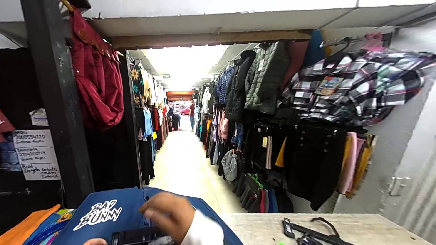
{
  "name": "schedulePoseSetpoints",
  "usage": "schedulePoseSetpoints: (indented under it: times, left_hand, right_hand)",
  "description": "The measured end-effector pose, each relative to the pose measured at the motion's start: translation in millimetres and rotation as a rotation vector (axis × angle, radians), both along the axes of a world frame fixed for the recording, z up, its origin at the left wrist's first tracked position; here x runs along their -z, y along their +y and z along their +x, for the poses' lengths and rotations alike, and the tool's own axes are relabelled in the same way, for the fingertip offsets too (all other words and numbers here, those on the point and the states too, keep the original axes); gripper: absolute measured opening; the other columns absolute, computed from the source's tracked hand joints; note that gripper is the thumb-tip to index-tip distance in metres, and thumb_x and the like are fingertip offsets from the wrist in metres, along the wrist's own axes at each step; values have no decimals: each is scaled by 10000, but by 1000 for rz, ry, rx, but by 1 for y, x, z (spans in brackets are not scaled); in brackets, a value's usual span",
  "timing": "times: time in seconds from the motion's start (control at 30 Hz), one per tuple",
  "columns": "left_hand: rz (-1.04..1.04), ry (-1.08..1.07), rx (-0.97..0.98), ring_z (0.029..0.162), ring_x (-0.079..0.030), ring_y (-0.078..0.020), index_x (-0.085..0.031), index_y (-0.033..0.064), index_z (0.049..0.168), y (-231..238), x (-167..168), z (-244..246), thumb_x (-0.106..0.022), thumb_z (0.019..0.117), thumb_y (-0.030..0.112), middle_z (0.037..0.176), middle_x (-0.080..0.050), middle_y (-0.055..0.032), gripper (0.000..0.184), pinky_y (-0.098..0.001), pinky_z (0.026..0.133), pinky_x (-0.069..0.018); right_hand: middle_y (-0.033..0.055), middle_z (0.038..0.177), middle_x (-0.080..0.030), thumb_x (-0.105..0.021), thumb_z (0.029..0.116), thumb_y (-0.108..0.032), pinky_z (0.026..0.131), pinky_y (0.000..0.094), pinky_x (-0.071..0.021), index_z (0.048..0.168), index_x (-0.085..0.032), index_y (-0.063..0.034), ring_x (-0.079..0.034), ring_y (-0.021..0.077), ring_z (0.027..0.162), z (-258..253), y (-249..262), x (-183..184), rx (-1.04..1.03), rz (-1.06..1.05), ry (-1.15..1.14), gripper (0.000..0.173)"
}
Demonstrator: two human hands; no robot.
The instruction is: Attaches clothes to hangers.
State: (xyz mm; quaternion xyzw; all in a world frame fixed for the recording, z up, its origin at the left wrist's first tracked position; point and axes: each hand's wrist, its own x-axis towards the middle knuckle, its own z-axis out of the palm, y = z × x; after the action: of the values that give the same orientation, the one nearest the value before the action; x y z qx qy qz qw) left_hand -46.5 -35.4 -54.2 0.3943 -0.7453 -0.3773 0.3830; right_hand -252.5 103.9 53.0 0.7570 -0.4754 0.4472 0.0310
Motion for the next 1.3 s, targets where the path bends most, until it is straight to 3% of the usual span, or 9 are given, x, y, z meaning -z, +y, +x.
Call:
schedulePoseSetpoints:
  times: [0.13,0.37,0.53,0.67,0.8,0.9,1.03,1.17,1.3]
  left_hand:
    - [-196,-61,-208,1042,-648,-469,-626,-194,1139,-5,15,6,-672,867,-74,1137,-629,-402,302,-535,899,-530]
    - [-543,-257,425,1067,-693,-378,-710,-91,1105,86,-82,-121,-601,972,65,1137,-699,-265,232,-497,942,-557]
    - [-225,-707,623,1313,-548,-417,-605,-65,1336,91,-65,-235,-536,1059,205,1367,-591,-281,393,-574,1130,-386]
    - [-211,-600,568,1068,-662,-398,-708,-105,1101,85,-57,-235,-602,1026,195,1089,-690,-294,327,-511,996,-486]
    - [-316,-474,480,998,-665,-348,-743,-80,972,83,-71,-223,-513,997,149,1004,-696,-245,326,-494,913,-501]
    - [-419,-545,559,942,-643,-373,-712,-109,893,76,-79,-225,-471,984,147,944,-661,-258,364,-507,861,-487]
    - [-561,-556,534,803,-622,-355,-602,-75,711,60,-88,-224,-485,919,194,828,-603,-212,360,-533,712,-482]
    - [-648,-516,489,745,-610,-324,-566,-47,619,44,-96,-226,-509,953,269,741,-577,-173,463,-507,674,-480]
    - [-695,-459,457,694,-592,-294,-528,-30,565,33,-100,-225,-464,998,322,667,-545,-144,562,-473,649,-468]
  right_hand:
    - [159,1041,-747,-536,1036,-118,906,401,-582,1109,-738,31,-731,230,947,-95,38,-7,330,52,-125,262]
    - [261,1176,-691,-530,1053,-167,1039,511,-474,1249,-654,73,-669,356,1115,-170,61,66,524,637,-350,335]
    - [293,1298,-626,-535,1047,-67,1082,474,-440,1348,-561,97,-622,367,1208,-167,56,81,314,904,-316,344]
    - [306,1272,-620,-524,1071,-146,1058,490,-439,1328,-570,101,-614,377,1176,-175,45,91,220,979,-395,359]
    - [307,1224,-637,-571,1048,-378,1049,551,-425,1240,-636,101,-607,393,1173,-170,31,108,264,1033,-446,520]
    - [285,1171,-638,-669,1000,-246,1003,510,-447,1205,-621,112,-614,336,1087,-161,31,97,215,997,-550,416]
    - [83,954,-675,-695,961,-104,843,315,-509,1100,-656,42,-616,84,849,-158,42,81,49,873,-738,206]
    - [14,861,-684,-711,931,-63,788,261,-527,1023,-680,24,-626,25,788,-164,49,80,-42,738,-744,131]
    - [55,954,-716,-715,926,-57,839,257,-527,1080,-704,41,-642,25,859,-163,54,73,-72,669,-648,183]
